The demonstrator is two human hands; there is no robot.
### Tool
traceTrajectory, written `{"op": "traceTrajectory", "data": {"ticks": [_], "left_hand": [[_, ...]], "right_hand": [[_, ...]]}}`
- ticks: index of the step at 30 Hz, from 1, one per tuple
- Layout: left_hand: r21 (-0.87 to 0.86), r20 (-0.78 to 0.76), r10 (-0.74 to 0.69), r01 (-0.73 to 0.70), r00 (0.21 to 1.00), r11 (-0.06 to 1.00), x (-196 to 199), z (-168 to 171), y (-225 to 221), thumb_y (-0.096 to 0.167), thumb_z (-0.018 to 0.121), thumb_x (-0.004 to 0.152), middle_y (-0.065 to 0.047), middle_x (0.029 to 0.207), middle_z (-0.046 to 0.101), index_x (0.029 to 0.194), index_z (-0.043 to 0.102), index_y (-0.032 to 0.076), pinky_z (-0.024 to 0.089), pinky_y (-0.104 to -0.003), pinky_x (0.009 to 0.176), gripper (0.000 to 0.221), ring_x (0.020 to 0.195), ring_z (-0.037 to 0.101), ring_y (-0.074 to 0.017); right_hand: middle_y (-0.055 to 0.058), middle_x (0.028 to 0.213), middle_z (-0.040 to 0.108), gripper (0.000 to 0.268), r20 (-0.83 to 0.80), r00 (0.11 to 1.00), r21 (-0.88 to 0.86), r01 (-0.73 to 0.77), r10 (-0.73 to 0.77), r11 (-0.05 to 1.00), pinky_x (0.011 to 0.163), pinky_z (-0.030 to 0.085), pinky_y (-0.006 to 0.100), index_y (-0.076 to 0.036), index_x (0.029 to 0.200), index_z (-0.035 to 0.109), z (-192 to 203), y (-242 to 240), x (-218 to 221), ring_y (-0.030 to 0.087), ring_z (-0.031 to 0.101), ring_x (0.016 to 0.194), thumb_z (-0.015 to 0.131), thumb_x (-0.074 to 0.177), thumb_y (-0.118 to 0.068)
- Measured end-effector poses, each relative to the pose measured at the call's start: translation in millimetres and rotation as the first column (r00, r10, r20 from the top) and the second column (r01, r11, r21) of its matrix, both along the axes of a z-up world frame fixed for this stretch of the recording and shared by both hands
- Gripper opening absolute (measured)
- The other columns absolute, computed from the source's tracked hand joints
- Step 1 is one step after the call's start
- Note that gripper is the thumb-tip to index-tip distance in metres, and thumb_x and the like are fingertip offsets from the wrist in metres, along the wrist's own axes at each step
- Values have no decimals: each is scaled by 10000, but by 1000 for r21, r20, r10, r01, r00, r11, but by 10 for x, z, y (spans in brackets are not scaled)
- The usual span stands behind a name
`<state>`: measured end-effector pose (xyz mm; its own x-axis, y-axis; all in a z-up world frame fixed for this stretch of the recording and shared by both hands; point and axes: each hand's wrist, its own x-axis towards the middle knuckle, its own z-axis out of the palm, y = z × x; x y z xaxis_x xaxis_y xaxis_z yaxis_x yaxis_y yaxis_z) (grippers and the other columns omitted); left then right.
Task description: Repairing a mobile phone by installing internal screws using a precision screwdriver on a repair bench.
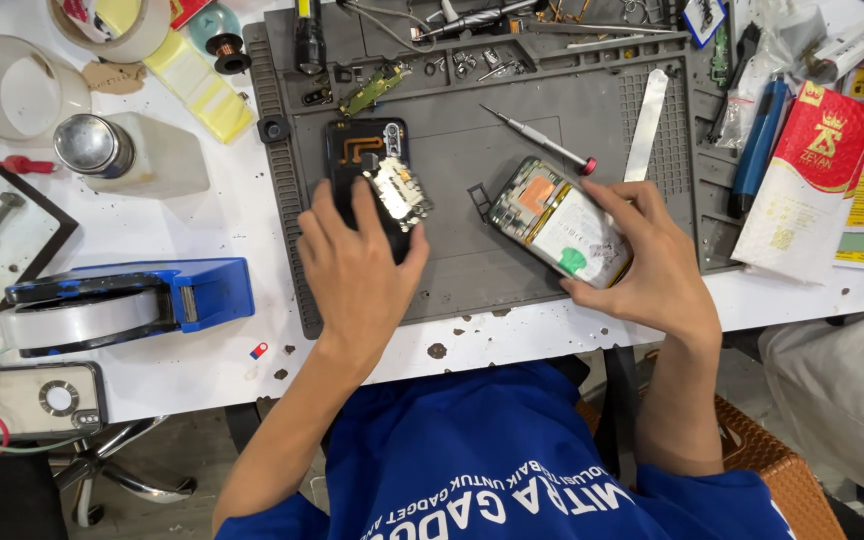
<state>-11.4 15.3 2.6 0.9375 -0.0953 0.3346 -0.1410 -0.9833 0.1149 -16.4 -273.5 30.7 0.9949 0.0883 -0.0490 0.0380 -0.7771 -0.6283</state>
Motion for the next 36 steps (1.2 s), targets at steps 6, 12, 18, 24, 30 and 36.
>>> {"op": "traceTrajectory", "data": {"ticks": [6,12,18,24,30,36], "left_hand": [[37,-71,109,-106,992,994,-69,211,-18,500,902,789,-419,1316,473,1421,511,-106,424,-487,853,959,1106,527,-476],[126,30,-449,442,893,888,267,-37,-293,300,831,870,-271,1329,568,1371,631,104,497,-443,1006,574,1188,608,-364],[102,83,-805,798,588,594,824,-388,-421,147,890,692,-75,872,541,859,638,100,403,-379,785,305,843,493,-251],[-118,53,-753,753,656,648,1137,-530,-359,309,862,733,-37,816,427,805,526,127,359,-382,729,389,797,433,-251],[-19,186,-591,604,785,796,1304,-318,-112,118,833,943,-69,831,542,843,691,34,437,-365,735,192,858,513,-252],[-310,77,-462,461,884,831,882,92,336,180,683,1048,-67,953,633,1015,720,61,572,-348,527,129,901,620,-222]], "right_hand": [[177,1174,660,995,-64,991,162,-106,117,981,975,530,589,-8,1380,673,-91,-48,-48,440,664,1118,943,438,-183],[154,1172,671,1004,-79,970,254,-202,229,946,1000,519,531,-31,1387,647,-99,-377,-149,372,679,1127,964,449,-200],[159,1175,675,979,-119,951,275,-245,286,930,933,538,488,-14,1405,629,-79,-451,-123,310,653,1094,968,500,-173],[227,1180,665,968,-95,936,288,-300,339,909,955,517,557,54,1385,614,-10,-282,47,396,650,1098,958,502,-146],[28,1316,517,965,-184,838,-56,-530,513,846,718,505,387,-199,1532,486,-71,1,400,209,547,1219,832,660,-430],[112,1405,509,994,-153,837,-124,-544,526,830,682,532,444,-118,1516,421,39,256,657,297,636,1042,865,655,-340]]}}
